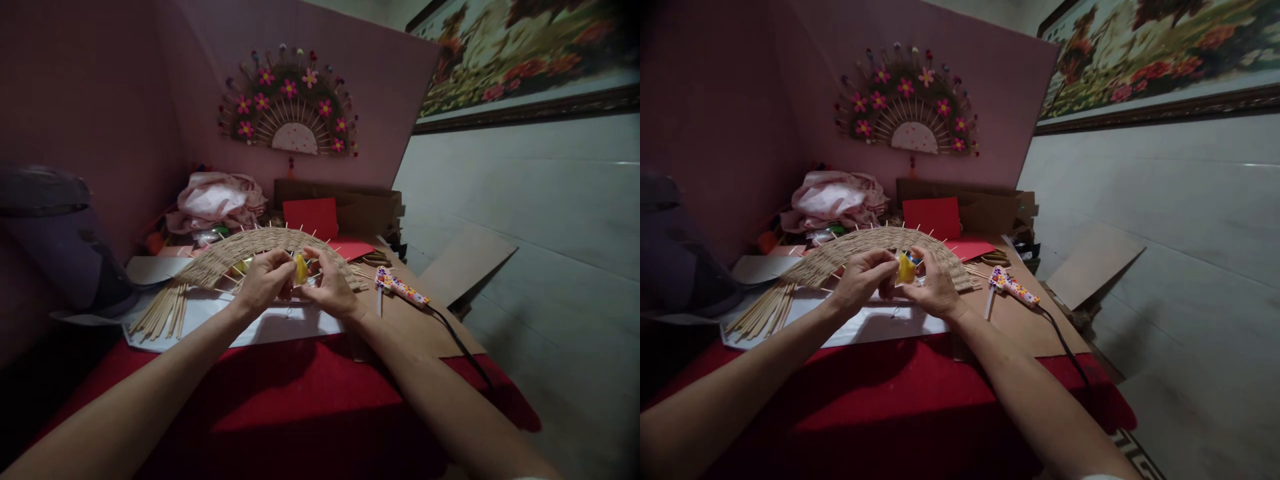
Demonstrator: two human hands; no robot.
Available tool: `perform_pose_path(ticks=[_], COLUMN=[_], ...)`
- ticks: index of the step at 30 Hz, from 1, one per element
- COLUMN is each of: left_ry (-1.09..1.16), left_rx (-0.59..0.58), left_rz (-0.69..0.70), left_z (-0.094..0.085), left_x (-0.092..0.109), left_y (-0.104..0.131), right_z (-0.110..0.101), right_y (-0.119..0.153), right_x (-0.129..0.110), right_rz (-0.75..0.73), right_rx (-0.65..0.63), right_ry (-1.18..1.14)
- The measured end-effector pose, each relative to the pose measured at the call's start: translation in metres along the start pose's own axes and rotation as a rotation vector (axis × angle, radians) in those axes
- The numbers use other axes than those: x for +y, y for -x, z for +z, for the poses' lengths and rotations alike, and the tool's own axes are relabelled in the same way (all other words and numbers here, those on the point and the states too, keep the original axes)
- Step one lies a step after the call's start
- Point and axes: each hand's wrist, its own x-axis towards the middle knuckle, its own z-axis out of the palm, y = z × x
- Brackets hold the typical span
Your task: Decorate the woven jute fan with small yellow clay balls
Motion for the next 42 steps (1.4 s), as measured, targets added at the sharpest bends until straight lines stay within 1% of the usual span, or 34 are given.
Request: perform_pose_path(ticks=[2,4,7,10,13,23,29,35,40,42], left_ry=[0.110,0.195,0.297,0.346,0.352,0.317,0.262,0.196,0.123,0.093], left_rx=[-0.046,-0.076,-0.119,-0.181,-0.225,-0.287,-0.243,-0.220,-0.209,-0.180], left_rz=[-0.029,-0.058,-0.099,-0.127,-0.133,-0.119,-0.099,-0.120,-0.152,-0.146], left_z=[0.000,-0.002,-0.005,-0.008,-0.011,-0.013,-0.013,-0.016,-0.016,-0.016], left_x=[0.001,0.000,-0.001,-0.002,-0.002,-0.008,-0.007,-0.007,-0.004,-0.003], left_y=[0.000,-0.001,-0.004,-0.006,-0.007,-0.008,-0.008,-0.012,-0.011,-0.011], right_z=[-0.001,-0.002,-0.003,-0.005,-0.008,-0.006,-0.006,-0.008,-0.008,-0.008], right_y=[0.000,0.000,-0.001,-0.002,-0.004,-0.003,-0.003,-0.003,-0.002,-0.002], right_x=[-0.002,-0.005,-0.007,-0.006,-0.003,-0.001,0.001,0.000,0.000,-0.001], right_rz=[-0.034,-0.045,-0.053,-0.078,-0.104,-0.130,-0.148,-0.151,-0.158,-0.153], right_rx=[-0.098,-0.151,-0.135,-0.114,-0.107,-0.128,-0.095,-0.098,-0.078,-0.061], right_ry=[0.032,0.029,0.022,0.024,0.042,0.060,0.123,0.149,0.175,0.179])
